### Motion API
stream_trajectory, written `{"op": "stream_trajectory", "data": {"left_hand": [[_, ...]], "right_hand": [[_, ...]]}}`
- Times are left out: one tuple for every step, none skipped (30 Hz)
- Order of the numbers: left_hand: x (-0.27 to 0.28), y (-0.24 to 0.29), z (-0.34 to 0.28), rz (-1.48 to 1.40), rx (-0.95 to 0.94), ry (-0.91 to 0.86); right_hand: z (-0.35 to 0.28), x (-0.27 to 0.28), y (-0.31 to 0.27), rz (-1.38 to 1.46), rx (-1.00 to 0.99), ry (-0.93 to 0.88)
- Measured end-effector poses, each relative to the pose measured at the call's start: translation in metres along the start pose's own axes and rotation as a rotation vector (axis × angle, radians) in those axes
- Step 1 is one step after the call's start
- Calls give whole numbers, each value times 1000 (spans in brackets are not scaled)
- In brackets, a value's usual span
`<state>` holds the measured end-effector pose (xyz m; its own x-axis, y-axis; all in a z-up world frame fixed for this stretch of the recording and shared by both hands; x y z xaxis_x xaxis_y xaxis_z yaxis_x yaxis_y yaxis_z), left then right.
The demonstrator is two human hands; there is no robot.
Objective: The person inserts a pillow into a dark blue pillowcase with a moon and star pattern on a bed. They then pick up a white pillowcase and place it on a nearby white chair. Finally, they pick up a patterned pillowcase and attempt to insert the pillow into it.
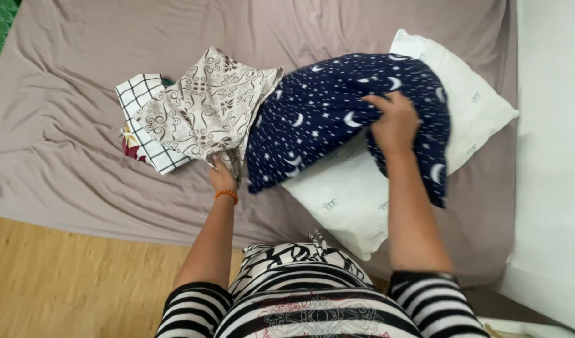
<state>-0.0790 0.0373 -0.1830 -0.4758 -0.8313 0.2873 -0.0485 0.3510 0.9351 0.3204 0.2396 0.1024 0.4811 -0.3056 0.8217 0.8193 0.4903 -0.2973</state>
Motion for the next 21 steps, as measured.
{"op": "stream_trajectory", "data": {"left_hand": [[-3, -1, 0, -7, 3, 6], [-6, 0, 0, -48, -19, 16], [-6, -2, -4, -84, -36, 24], [-9, 3, -15, -87, -28, 27], [-11, 6, -22, -107, 29, 14], [-14, 10, -28, -128, 86, 1], [-20, 9, -29, -129, 88, 4], [-28, 8, -30, -92, 85, -25], [-33, 1, -36, -48, 89, -62], [-42, -28, -40, -42, 97, -65], [-58, -44, -35, 54, -36, -84], [-74, -60, -30, 151, -170, -102], [-81, -61, -36, 151, -166, -95], [-91, -60, -42, 199, -201, -149], [-99, -62, -53, 253, -233, -209], [-98, -37, -80, 258, -227, -208], [-104, -9, -102, 257, -199, -278], [-110, 19, -126, 256, -171, -349], [-107, 34, -135, 256, -172, -347], [-106, 48, -146, 283, -149, -369], [-104, 63, -155, 310, -126, -391]], "right_hand": [[-1, 26, 4, 0, 10, 0], [-3, 54, 9, -22, 0, 15], [-7, 83, 13, -46, -13, 24], [-17, 94, 27, -48, -7, 18], [-26, 96, 45, -110, -89, -110], [-36, 98, 64, -172, -170, -239], [-46, 78, 82, -172, -166, -241], [-63, 47, 107, -266, -271, -504], [-93, 21, 132, -366, -387, -772], [-157, -39, 133, -370, -391, -781], [-183, -83, 161, -377, -380, -775], [-178, -107, 223, -384, -369, -768], [-175, -109, 205, -384, -361, -771], [-177, -111, 191, -431, -455, -831], [-186, -111, 178, -477, -556, -894], [-192, -114, 181, -477, -554, -902], [-189, -118, 182, -527, -471, -864], [-185, -121, 182, -576, -389, -824], [-174, -113, 173, -576, -388, -823], [-167, -106, 166, -542, -449, -897], [-160, -100, 159, -507, -512, -969]]}}
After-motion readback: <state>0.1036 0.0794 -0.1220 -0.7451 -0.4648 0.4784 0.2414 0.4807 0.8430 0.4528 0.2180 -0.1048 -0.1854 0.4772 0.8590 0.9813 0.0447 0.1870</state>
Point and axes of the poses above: each hand's wrist, its own z-axis towards the middle knuckle, its own x-axis out of the back of the hand, y = z × x, the point moved 5 cm from there along z, towards the middle knuckle, and after that the axes turned 1 degree about x, right-handed, at the moved point
